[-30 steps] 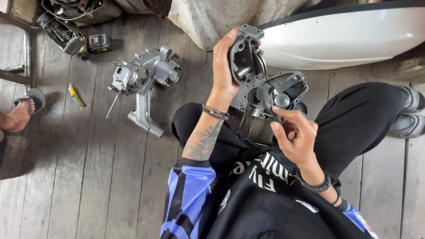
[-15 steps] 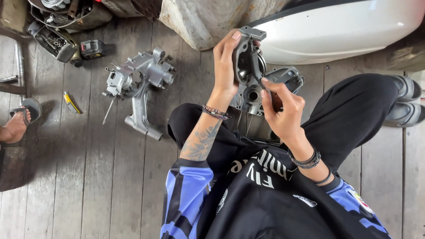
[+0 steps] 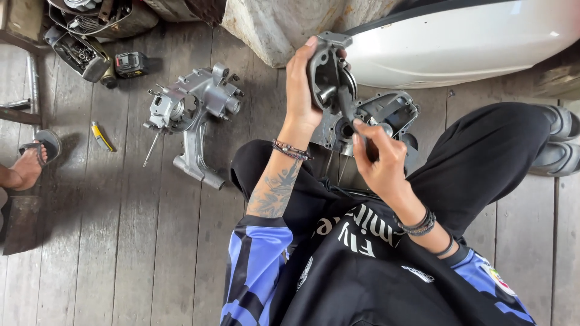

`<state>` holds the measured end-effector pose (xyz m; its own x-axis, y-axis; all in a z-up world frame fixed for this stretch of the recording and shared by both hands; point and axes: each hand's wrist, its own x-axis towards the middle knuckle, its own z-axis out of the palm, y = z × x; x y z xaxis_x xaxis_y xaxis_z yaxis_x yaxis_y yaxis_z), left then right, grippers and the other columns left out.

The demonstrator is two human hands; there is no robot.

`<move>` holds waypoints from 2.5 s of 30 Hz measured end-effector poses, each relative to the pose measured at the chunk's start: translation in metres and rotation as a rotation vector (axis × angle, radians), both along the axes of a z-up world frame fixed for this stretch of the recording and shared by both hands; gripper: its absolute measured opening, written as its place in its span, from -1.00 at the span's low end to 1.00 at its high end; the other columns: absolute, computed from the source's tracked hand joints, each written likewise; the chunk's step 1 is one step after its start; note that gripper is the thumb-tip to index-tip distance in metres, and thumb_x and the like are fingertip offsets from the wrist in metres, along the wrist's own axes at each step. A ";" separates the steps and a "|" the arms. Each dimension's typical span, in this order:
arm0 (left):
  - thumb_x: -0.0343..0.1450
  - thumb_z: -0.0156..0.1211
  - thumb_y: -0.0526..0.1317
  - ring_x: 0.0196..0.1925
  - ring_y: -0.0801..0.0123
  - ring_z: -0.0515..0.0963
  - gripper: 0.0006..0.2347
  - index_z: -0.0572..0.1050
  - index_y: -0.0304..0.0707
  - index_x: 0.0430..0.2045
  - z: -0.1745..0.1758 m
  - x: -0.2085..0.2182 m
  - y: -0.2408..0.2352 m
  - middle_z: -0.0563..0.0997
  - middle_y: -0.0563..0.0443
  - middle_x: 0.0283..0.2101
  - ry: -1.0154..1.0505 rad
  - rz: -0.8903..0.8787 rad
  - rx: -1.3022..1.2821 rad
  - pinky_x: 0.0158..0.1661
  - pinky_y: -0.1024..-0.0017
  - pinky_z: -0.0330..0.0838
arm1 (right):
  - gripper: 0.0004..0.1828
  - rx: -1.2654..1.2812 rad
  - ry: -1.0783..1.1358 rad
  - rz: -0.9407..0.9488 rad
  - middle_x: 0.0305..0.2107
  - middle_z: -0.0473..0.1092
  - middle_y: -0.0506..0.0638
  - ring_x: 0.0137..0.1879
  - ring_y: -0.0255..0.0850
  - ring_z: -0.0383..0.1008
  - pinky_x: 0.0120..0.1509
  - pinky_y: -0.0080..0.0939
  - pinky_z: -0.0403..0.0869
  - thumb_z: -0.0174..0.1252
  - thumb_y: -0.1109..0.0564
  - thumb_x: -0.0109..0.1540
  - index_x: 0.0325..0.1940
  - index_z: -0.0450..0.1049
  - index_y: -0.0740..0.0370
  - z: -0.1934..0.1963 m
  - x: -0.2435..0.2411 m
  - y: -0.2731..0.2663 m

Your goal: Cleaning and inspecting a metal motorcycle engine casing using a small scraping tool

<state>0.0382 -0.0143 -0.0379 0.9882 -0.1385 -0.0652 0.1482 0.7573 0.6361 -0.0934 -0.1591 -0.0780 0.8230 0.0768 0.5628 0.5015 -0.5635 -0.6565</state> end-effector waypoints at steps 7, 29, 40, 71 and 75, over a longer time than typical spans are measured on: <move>0.48 0.11 0.02 -0.39 0.25 0.68 -0.70 0.54 -0.27 -0.28 -0.011 -0.006 -0.007 0.67 -0.10 -0.34 -0.215 -0.016 0.280 -0.34 0.34 0.63 | -0.92 -0.020 -0.037 -0.048 -0.63 0.18 -0.11 -0.59 -0.37 0.00 -0.44 -0.33 0.08 0.14 0.37 0.42 0.01 0.46 0.41 0.001 0.014 -0.006; 0.51 -0.01 0.07 -0.36 0.55 0.51 -0.69 0.56 -0.13 -0.30 0.012 -0.014 -0.009 0.60 0.19 -0.38 -0.591 0.305 0.816 -0.28 0.56 0.38 | -0.79 0.569 0.463 0.241 -0.47 0.40 0.10 -0.59 -0.37 0.17 -0.54 -0.46 0.19 -0.06 0.10 0.47 0.02 0.23 0.34 0.005 0.002 -0.008; 0.53 0.01 0.00 -0.32 0.49 0.59 -0.71 0.57 -0.21 -0.27 0.010 -0.017 -0.011 0.64 0.13 -0.33 -0.699 0.241 0.853 -0.26 0.54 0.44 | -0.83 0.497 0.416 0.192 -0.55 0.37 -0.05 -0.69 -0.44 0.12 -0.71 -0.52 0.10 -0.06 0.10 0.49 -0.08 0.28 0.25 0.002 -0.006 -0.012; 0.54 -0.05 0.08 -0.22 0.48 0.60 -0.66 0.57 -0.16 -0.25 0.013 -0.015 0.001 0.66 0.14 -0.23 -0.639 0.237 0.602 -0.11 0.51 0.43 | -0.80 0.105 0.238 -0.007 -0.63 0.14 -0.09 -0.55 -0.35 -0.02 -0.41 -0.33 0.04 -0.06 0.15 0.49 0.03 0.34 0.39 0.005 -0.012 -0.019; 0.53 -0.05 0.06 -0.18 0.43 0.63 -0.67 0.58 -0.16 -0.27 0.017 -0.014 0.003 0.66 0.13 -0.23 -0.614 0.288 0.630 -0.08 0.48 0.47 | -0.80 0.088 0.296 0.049 -0.64 0.15 -0.13 -0.56 -0.38 -0.03 -0.43 -0.34 0.02 -0.03 0.11 0.48 -0.02 0.36 0.34 0.008 -0.011 -0.021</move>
<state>0.0237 -0.0110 -0.0214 0.8652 0.0010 0.5014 -0.4914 0.1998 0.8477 -0.1041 -0.1805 -0.0696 0.9486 0.0818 0.3058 0.3065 -0.4780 -0.8231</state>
